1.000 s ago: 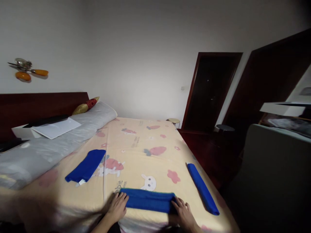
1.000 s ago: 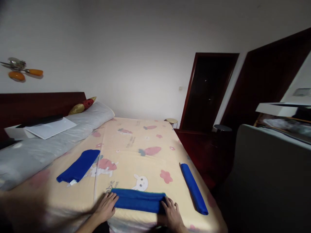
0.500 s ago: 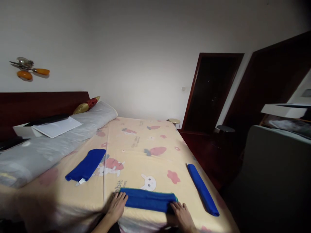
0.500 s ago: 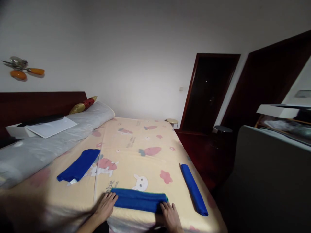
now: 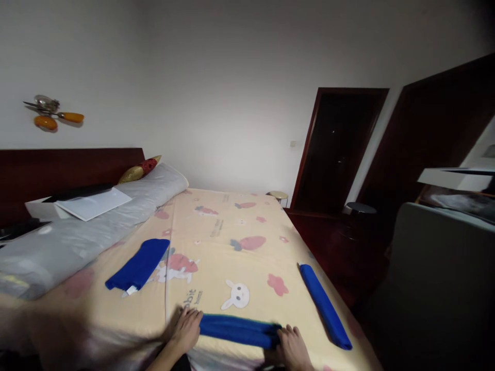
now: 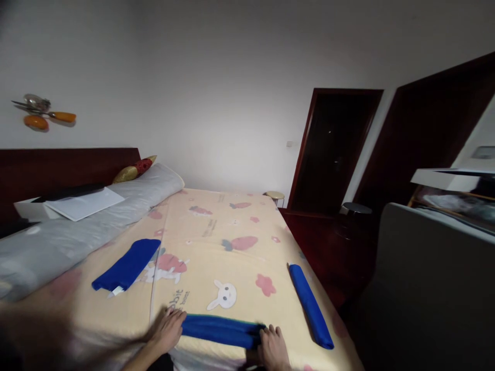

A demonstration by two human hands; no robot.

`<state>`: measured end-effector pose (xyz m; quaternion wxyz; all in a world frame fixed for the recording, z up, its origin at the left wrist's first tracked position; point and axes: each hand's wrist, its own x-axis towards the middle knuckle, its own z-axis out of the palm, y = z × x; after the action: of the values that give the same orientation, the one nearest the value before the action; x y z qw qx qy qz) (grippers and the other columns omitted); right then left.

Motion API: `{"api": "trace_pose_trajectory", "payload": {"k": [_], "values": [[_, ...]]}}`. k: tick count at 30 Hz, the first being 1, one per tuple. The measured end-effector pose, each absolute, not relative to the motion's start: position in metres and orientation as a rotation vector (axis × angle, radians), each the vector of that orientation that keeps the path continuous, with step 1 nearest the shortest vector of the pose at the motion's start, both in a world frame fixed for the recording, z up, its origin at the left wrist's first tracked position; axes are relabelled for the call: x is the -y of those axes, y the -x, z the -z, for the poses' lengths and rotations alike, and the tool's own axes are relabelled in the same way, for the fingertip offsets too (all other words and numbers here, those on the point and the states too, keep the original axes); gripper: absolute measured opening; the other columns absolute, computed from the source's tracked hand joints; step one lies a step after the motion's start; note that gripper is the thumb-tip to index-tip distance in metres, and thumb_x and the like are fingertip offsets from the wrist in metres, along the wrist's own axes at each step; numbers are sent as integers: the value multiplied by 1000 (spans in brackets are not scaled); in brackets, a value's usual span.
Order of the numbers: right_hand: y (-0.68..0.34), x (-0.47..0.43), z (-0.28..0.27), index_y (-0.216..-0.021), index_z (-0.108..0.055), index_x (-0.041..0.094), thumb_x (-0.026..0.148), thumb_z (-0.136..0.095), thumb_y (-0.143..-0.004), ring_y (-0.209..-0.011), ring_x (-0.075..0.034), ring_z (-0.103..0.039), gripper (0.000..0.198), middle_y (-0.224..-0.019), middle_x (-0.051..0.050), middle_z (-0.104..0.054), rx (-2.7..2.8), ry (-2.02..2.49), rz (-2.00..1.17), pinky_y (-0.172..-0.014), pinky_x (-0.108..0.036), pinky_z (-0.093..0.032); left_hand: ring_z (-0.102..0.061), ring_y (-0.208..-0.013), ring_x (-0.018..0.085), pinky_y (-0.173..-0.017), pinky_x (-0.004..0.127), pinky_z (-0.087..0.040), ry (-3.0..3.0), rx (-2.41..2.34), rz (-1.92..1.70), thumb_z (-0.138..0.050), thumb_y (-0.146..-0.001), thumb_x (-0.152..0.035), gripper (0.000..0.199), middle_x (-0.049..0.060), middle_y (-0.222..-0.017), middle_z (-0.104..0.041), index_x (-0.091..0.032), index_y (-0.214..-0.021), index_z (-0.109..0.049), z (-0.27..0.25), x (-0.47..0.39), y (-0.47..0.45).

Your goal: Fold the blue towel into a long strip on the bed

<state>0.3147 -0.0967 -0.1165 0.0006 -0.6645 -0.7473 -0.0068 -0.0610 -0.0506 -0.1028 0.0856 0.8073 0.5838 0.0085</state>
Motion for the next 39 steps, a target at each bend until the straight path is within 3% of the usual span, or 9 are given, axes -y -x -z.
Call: {"api": "trace_pose_trajectory", "payload": {"k": [6,10,13,16,19,23,29,33,39], "values": [[-319,98,112,-117,-64,17,7,-42,-76,-107,-29,-61,48,-111,-12,-71,2276,2145,56,-95,-44,-39,-52,-124,24,-113,47,-28,-2408,-1810,-25,-34,-80,-12,49,9,-125,-65,-18,-123,-58,100,50,62],[-323,96,99,-125,-59,17,5,-32,-82,-112,-29,-59,52,-122,-15,-66,2216,2166,109,-96,-46,-39,-50,-125,29,-107,54,-31,-2429,-1913,-74,-27,-82,-7,53,16,-130,-61,-16,-126,-54,95,44,68],[-315,97,85,-126,-58,17,8,-33,-82,-119,-28,-55,51,-131,-14,-61,2232,2064,14,-102,-46,-37,-51,-124,26,-109,48,-32,-2543,-1802,-108,-22,-85,-6,54,13,-129,-62,-19,-126,-55,91,45,63],[-298,101,77,-133,-52,20,8,-37,-76,-126,-26,-51,60,-139,-11,-56,2372,1871,-220,-109,-47,-33,-53,-122,21,-111,40,-33,-2639,-1596,-97,-30,-85,-9,51,6,-129,-63,-24,-127,-53,89,53,48],[-284,103,83,-142,-40,22,7,-42,-67,-137,-30,-39,76,-152,-10,-39,2500,1836,-456,-113,-55,-27,-40,-138,22,-115,42,-30,-2580,-1455,11,-39,-77,-10,64,7,-148,-48,-23,-140,-42,88,63,29],[-285,101,99,-144,-35,26,8,-43,-66,-143,-32,-28,81,-157,-8,-26,2516,1909,-560,-114,-61,-22,-24,-146,20,-120,43,-25,-2430,-1437,107,-41,-69,-7,80,5,-159,-28,-21,-147,-29,83,69,22],[-307,98,87,-144,-34,20,5,-45,-58,-141,-28,-34,88,-155,-11,-31,2493,2122,-401,-114,-56,-27,-36,-141,20,-119,41,-28,-2385,-1631,6,-40,-75,-10,67,7,-152,-42,-19,-141,-42,76,61,47],[-316,100,74,-143,-36,15,0,-35,-63,-140,-23,-36,81,-152,-11,-36,2501,2198,-288,-112,-49,-32,-42,-137,21,-118,37,-31,-2374,-1733,-20,-41,-74,-13,63,8,-148,-49,-16,-137,-48,80,57,64],[-310,99,79,-143,-35,9,-3,-33,-64,-141,-25,-33,80,-152,-15,-35,2454,2248,-237,-115,-49,-29,-33,-142,23,-122,47,-18,-2397,-1766,-7,-40,-73,-12,68,10,-151,-43,-15,-141,-42,84,56,59]]}}
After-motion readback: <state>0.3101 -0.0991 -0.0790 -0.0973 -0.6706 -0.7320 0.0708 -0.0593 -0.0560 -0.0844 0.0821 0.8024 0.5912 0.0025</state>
